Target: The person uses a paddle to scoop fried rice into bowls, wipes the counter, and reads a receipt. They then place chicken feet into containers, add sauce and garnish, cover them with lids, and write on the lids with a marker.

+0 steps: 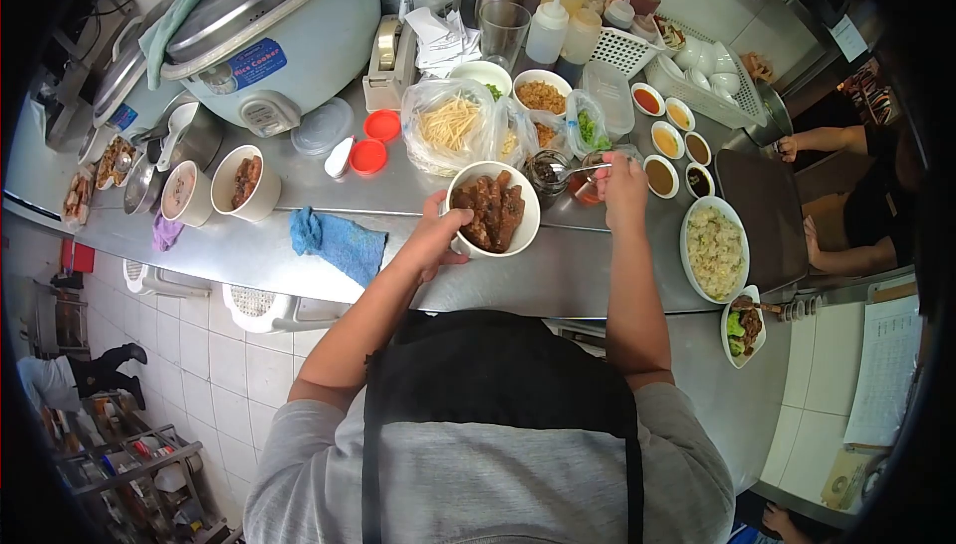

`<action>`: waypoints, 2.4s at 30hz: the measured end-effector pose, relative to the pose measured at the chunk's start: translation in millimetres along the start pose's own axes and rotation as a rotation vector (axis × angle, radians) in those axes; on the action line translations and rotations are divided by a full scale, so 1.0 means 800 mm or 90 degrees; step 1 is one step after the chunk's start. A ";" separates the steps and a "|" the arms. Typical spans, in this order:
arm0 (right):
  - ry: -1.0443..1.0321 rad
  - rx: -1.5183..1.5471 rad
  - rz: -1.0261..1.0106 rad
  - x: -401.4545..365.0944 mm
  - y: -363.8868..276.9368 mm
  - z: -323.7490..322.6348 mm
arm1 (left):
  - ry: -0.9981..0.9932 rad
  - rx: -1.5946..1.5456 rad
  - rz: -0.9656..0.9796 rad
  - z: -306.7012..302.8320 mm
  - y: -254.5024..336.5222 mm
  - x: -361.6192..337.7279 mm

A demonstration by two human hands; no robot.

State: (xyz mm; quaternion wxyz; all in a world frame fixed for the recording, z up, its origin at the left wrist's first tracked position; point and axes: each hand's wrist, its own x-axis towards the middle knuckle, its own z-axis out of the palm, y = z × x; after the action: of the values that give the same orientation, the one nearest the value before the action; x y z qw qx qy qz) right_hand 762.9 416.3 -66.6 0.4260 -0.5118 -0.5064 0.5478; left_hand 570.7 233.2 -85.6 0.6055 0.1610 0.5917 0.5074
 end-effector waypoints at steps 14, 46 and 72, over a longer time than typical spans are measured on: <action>-0.288 -0.205 -0.607 -0.121 -0.035 0.028 | -0.080 -0.122 0.057 0.002 0.008 -0.012; -0.091 -0.582 -0.024 0.028 0.000 -0.057 | -0.115 -0.114 -0.009 0.020 -0.021 0.009; -0.164 -0.443 -0.413 -0.124 -0.032 -0.027 | -0.147 -0.142 0.029 0.030 -0.004 0.000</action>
State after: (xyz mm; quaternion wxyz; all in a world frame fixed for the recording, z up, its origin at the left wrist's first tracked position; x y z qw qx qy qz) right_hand 794.5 324.1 -27.7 0.3119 -0.3679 -0.8412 0.2443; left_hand 593.3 242.0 -81.9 0.6718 0.1635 0.4543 0.5618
